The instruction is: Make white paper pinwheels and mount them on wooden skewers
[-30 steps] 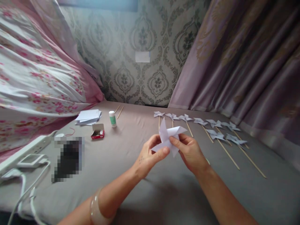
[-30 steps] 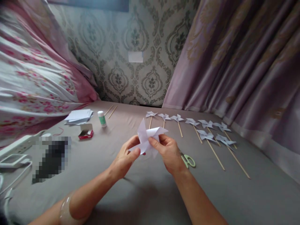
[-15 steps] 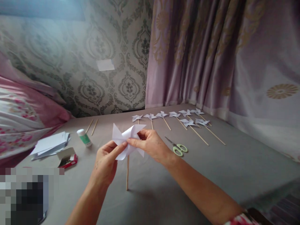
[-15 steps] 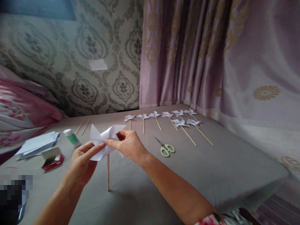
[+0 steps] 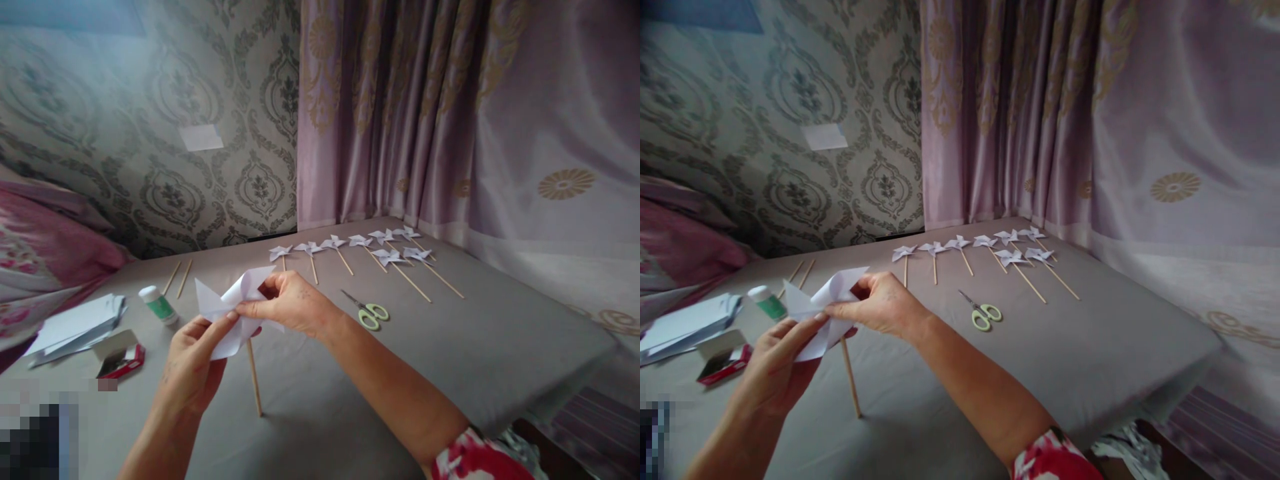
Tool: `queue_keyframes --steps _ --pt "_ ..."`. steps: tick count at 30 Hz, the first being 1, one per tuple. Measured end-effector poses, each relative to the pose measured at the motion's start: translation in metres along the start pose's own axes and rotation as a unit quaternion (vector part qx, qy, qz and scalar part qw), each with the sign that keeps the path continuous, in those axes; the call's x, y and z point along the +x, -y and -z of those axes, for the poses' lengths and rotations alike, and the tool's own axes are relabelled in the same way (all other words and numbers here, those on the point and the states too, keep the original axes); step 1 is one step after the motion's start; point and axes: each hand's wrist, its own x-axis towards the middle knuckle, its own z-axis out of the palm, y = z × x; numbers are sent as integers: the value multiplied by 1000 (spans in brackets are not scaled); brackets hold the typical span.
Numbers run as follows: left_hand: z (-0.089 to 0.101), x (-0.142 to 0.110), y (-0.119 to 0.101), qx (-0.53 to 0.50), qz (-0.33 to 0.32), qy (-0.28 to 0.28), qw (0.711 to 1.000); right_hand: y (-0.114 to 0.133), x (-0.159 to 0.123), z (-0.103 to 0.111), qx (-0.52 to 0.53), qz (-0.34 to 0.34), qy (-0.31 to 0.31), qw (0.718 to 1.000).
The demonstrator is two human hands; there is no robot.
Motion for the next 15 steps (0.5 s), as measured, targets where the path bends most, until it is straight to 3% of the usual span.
queue_keyframes --steps 8,15 --pt "-21 -15 6 -55 -14 -40 998 5 -6 4 42 -15 24 999" --pt "-23 -13 5 -47 -5 -83 995 3 -7 12 18 -9 37 999"
